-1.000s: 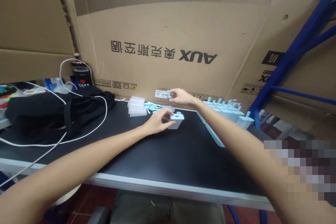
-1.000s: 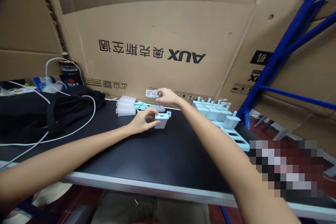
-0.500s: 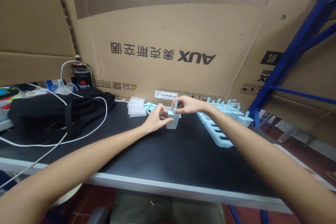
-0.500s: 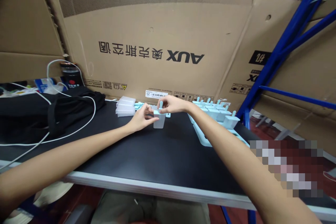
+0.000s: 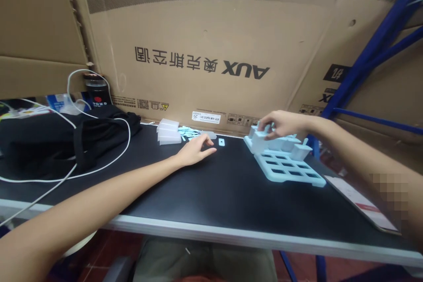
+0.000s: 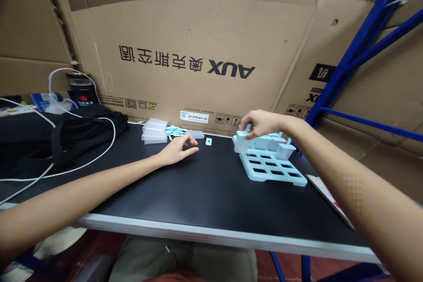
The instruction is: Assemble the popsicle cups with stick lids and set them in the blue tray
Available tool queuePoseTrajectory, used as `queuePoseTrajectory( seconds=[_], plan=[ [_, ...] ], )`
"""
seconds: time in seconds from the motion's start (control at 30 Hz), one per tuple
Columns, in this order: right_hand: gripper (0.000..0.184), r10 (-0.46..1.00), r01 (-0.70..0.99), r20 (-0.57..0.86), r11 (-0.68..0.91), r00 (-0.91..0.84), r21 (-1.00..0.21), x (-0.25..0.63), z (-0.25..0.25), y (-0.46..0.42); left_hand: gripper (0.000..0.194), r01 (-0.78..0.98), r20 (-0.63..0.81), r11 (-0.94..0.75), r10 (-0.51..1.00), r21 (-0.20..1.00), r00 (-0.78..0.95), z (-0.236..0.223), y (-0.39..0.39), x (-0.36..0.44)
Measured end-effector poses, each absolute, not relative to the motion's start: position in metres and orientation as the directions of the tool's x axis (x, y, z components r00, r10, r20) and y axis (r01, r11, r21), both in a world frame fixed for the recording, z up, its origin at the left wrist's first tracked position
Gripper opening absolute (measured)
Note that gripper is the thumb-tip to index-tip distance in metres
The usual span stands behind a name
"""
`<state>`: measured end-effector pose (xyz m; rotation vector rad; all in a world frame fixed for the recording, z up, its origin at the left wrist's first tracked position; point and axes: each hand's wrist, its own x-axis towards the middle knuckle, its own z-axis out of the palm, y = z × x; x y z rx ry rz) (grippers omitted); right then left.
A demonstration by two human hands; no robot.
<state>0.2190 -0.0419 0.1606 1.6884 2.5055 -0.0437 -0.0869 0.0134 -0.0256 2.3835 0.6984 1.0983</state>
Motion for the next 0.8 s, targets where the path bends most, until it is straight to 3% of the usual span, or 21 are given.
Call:
queuePoseTrajectory(
  seconds=[0.17, 0.47, 0.63, 0.8],
  plan=[
    [0.028, 0.968, 0.963, -0.161, 0.218, -0.192, 0.161, 0.286, 0.151, -0.056, 0.019, 0.360, 0.550, -0.807, 0.585, 0.468, 0.596, -0.028, 0.015, -0.087],
    [0.026, 0.982, 0.976, -0.126, 0.159, -0.141, 0.149, 0.319, 0.138, -0.054, 0.013, 0.377, 0.550, -0.834, 0.550, 0.403, 0.629, -0.026, 0.013, -0.087],
    [0.022, 0.983, 0.984, -0.105, 0.159, -0.150, 0.079, 0.317, 0.129, -0.056, 0.013, 0.393, 0.543, -0.834, 0.552, 0.388, 0.633, -0.025, 0.013, -0.087],
    [0.029, 0.992, 0.991, -0.090, 0.094, -0.086, 0.096, 0.324, 0.119, -0.052, 0.011, 0.439, 0.536, -0.830, 0.557, 0.344, 0.634, -0.024, 0.010, -0.086]
  ],
)
